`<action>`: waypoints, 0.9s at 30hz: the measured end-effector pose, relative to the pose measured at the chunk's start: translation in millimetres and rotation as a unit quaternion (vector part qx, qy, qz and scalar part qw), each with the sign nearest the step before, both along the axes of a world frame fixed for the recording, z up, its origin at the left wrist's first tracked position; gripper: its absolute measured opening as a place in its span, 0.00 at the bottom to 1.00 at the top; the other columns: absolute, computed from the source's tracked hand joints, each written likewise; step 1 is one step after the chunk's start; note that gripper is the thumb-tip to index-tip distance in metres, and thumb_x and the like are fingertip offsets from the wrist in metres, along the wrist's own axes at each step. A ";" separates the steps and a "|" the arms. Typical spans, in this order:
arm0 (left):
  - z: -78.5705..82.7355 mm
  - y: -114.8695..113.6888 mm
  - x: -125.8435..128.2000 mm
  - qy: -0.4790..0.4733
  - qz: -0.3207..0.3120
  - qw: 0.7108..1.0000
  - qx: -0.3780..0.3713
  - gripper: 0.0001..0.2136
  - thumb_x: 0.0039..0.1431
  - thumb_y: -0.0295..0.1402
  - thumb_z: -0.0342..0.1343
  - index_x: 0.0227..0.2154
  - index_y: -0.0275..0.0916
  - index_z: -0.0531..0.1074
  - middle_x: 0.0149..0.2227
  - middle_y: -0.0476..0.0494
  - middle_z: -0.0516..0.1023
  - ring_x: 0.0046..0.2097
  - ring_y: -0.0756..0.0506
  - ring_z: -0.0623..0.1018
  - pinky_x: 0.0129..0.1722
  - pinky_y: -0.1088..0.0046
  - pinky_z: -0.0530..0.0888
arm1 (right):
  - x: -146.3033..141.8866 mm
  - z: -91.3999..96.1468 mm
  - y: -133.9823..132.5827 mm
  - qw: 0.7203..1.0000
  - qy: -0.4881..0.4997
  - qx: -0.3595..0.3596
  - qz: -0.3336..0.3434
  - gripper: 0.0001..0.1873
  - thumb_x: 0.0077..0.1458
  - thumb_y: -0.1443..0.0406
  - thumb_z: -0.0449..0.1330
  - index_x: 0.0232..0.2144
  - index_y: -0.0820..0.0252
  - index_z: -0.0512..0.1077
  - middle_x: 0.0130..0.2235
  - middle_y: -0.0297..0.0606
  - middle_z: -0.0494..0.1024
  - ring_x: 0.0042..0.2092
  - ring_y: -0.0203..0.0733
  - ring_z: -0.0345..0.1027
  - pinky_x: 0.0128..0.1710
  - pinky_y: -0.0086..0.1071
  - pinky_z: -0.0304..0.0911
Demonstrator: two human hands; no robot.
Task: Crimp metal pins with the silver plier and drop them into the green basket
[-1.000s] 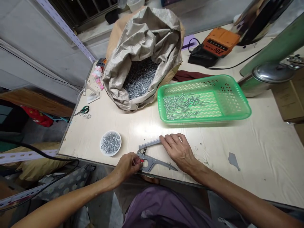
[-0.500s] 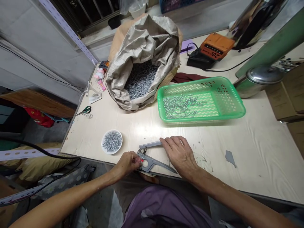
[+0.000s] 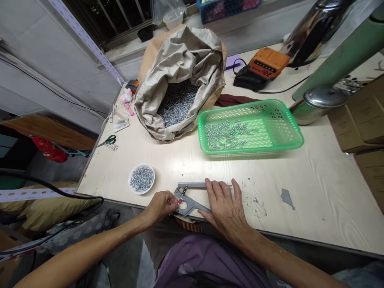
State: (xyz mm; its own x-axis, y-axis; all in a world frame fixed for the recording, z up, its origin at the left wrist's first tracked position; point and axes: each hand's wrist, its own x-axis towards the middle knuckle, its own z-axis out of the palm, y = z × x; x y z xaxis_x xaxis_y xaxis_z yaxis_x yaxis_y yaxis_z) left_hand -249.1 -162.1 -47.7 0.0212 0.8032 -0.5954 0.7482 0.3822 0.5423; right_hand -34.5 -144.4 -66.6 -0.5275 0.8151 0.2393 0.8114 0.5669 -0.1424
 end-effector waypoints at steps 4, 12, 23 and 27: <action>-1.3 -0.7 -1.3 -0.032 0.036 0.998 -0.028 0.12 0.45 0.39 0.53 0.21 0.33 0.73 0.18 0.50 0.71 0.23 0.50 0.70 0.23 0.78 0.63 | -1.0 -5.8 -5.1 1.000 -0.005 0.000 0.014 0.32 0.50 0.59 0.59 0.53 0.75 0.62 0.39 0.49 0.70 0.41 0.49 0.58 0.47 0.44 0.56; 19.6 -16.7 0.7 -0.192 0.213 0.956 0.066 0.33 0.41 0.41 0.63 0.51 0.34 0.65 0.42 0.38 0.72 0.39 0.45 0.74 0.40 0.67 0.72 | 25.5 21.5 7.6 0.996 0.057 0.068 -0.017 0.28 0.55 0.56 0.53 0.52 0.74 0.62 0.38 0.51 0.71 0.41 0.50 0.60 0.41 0.42 0.60; 43.0 102.2 138.3 -0.655 0.135 0.721 0.180 0.33 0.37 0.43 0.68 0.48 0.42 0.65 0.53 0.39 0.69 0.59 0.39 0.64 0.58 0.63 0.59 | 57.6 68.4 75.0 0.974 0.200 0.078 -0.068 0.20 0.54 0.53 0.53 0.43 0.61 0.66 0.36 0.43 0.74 0.37 0.45 0.67 0.34 0.36 0.63; 54.4 134.4 183.8 -0.689 0.202 0.677 0.159 0.21 0.40 0.37 0.66 0.38 0.39 0.66 0.35 0.45 0.77 0.43 0.43 0.76 0.46 0.67 0.69 | 75.3 78.6 92.4 0.965 0.241 -0.008 -0.105 0.13 0.54 0.57 0.51 0.34 0.59 0.67 0.29 0.37 0.72 0.29 0.39 0.65 0.26 0.31 0.59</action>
